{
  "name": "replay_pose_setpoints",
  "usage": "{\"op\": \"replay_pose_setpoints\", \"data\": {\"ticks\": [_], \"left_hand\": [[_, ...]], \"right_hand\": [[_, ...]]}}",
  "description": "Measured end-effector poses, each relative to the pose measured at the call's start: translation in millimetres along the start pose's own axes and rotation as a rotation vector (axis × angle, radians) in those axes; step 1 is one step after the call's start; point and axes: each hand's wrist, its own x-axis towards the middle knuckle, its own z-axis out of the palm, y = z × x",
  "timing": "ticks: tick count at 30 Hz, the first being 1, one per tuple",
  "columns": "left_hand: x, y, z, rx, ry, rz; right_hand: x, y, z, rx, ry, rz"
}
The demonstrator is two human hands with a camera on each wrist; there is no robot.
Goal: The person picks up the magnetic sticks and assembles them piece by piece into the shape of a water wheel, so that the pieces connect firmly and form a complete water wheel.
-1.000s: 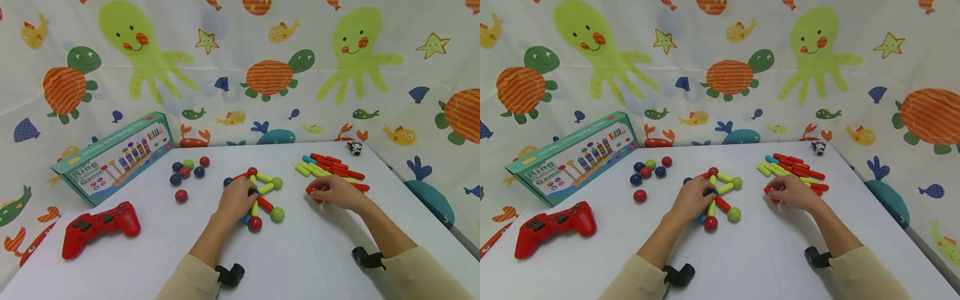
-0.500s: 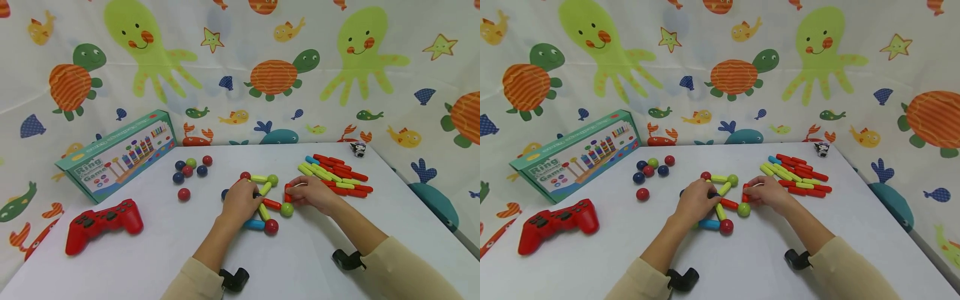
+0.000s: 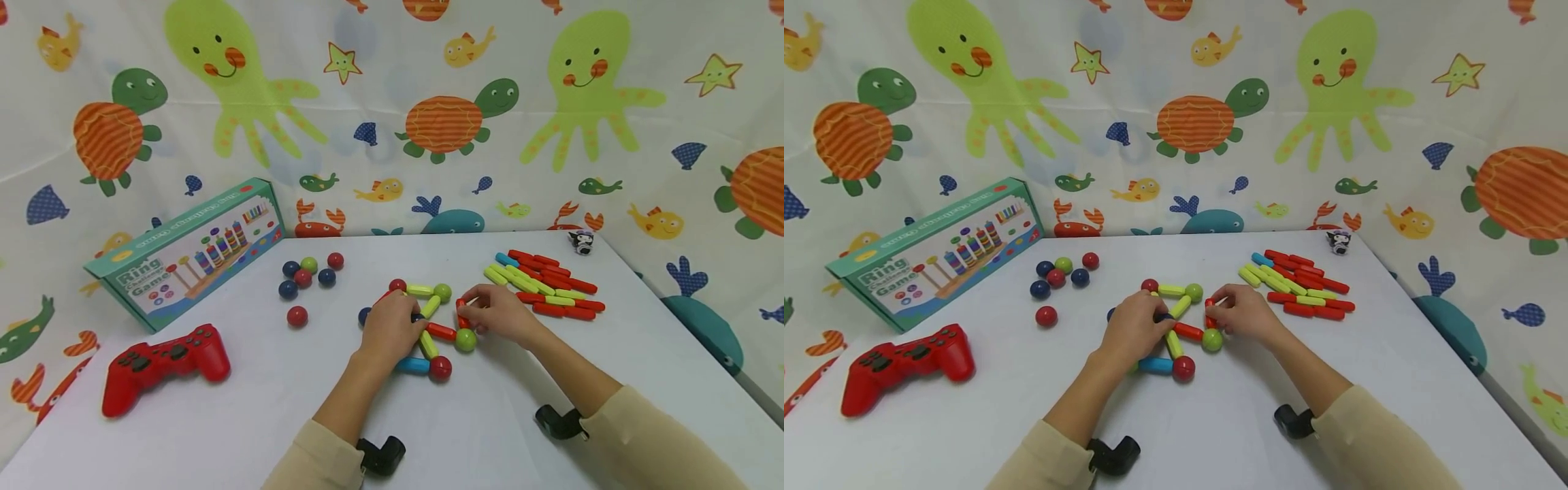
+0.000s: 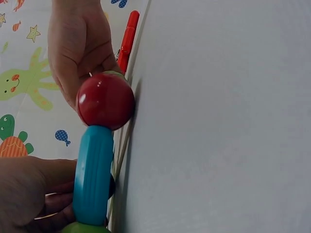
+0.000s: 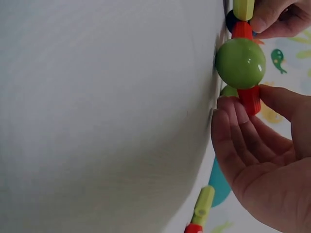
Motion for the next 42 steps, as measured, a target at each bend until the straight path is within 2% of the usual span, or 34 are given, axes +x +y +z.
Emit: {"op": "replay_pose_setpoints", "data": {"ticks": [4,8,13,16,23,30,37,42], "left_hand": [[0.7,-0.7,-0.6,-0.003,-0.001,-0.003],[0.4,-0.9,-0.6,-0.007,-0.007,-0.004],[-1.0,-1.0,-0.1,-0.022,-0.022,-0.007],[-1.2,-1.4,0.0,-0.023,-0.027,-0.007],[0.1,-1.5,0.0,-0.023,-0.032,0.003],[-0.5,-0.7,-1.8,-0.026,-0.050,0.007],[-1.0,0.9,-8.0,-0.044,-0.130,0.034],[1.4,-2.9,-9.0,-0.067,-0.198,0.105]], "right_hand": [[0.3,-4,2,-0.061,0.013,-0.035],[0.2,-7,3,-0.052,-0.017,-0.030],[2.1,-9,7,-0.039,-0.030,0.021],[4.4,-10,9,-0.033,-0.010,0.048],[13.8,-11,8,-0.062,0.024,0.033],[19.3,-15,7,-0.077,0.031,0.058],[24.7,-13,7,-0.089,0.045,-0.018],[24.0,-6,-2,-0.087,0.014,-0.101]]}}
